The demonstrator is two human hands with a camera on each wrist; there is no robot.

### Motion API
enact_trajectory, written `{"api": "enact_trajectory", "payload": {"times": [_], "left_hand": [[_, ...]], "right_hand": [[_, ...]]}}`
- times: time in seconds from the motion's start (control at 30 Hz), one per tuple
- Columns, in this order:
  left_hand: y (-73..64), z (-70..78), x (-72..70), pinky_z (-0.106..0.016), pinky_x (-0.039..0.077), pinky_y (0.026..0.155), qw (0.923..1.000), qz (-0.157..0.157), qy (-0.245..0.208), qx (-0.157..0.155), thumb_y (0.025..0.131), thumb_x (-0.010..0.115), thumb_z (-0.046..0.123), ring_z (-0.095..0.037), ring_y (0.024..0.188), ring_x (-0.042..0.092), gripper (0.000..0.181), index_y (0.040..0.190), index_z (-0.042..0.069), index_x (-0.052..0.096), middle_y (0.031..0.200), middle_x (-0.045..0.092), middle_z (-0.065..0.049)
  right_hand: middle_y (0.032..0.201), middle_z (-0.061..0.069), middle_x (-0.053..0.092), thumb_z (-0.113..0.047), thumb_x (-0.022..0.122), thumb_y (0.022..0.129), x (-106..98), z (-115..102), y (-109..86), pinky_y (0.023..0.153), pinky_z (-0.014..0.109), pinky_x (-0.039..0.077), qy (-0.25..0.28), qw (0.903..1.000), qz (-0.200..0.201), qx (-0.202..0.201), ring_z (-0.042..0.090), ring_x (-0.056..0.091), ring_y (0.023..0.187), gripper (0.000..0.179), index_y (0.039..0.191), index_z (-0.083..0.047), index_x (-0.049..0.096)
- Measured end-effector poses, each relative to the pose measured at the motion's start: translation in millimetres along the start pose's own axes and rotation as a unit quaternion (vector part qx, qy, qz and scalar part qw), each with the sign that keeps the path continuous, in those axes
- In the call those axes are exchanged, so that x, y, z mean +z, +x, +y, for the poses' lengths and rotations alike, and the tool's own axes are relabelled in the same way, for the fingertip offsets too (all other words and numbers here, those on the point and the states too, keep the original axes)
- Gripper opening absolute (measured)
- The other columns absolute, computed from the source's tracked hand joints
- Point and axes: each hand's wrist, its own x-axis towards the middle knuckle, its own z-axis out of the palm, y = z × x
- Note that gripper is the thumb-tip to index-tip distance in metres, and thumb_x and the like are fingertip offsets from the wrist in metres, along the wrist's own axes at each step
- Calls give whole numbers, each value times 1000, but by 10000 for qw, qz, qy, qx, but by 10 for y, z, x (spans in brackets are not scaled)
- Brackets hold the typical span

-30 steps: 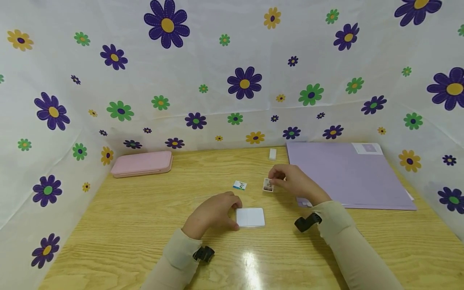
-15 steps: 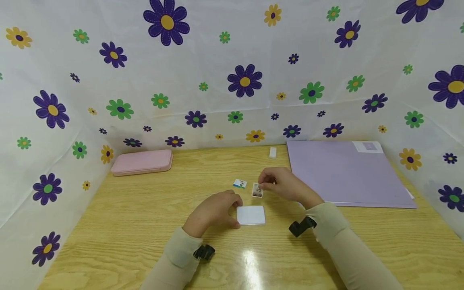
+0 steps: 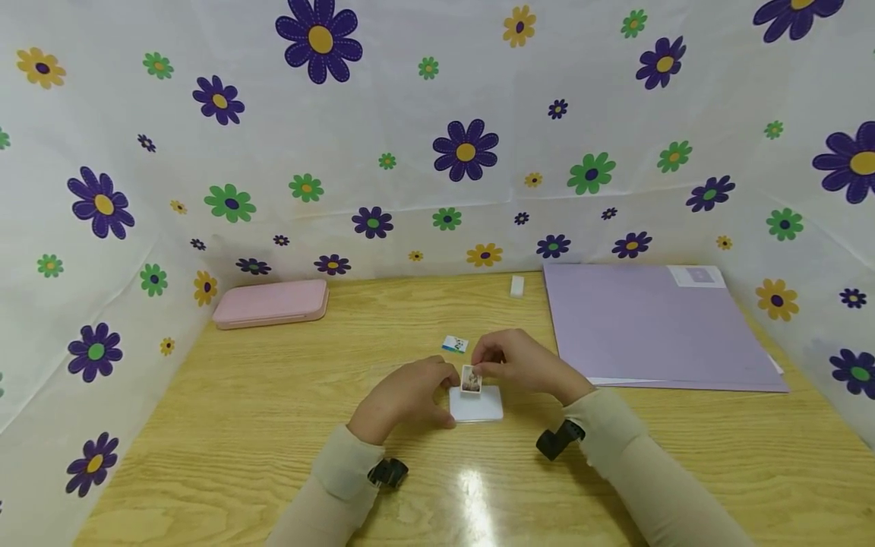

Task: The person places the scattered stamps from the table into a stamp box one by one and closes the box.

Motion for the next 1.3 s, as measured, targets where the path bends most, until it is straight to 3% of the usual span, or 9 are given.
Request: {"api": "enact_trajectory", "payload": {"times": [0.47,1.07,1.3], "left_hand": [[15,13,-17,-32,48,87,10000,12,3,-56,75,88,31,-12,94,56,54,119,13,63,107,58,4],[0,7,-26,-32,47,90,9999,68,-124,24,74,89,29,-12,95,56,52,118,14,64,104,56,4],[3,-1,-19,-32,47,90,9998,17,-190,-17,74,89,30,-12,99,57,52,117,14,65,106,57,5]], "right_hand": [[80,-5,67,-6,69,92,153,24,28,67,28,50,16,9997,-194,131,10,60,73,9,88,-15,70],[81,-9,66,-12,74,90,290,41,58,68,26,51,-218,9995,-190,-111,8,59,74,4,87,-9,72],[78,-10,64,-4,73,88,319,19,57,65,26,50,-307,9993,-172,-153,8,57,70,11,83,-14,72]]}}
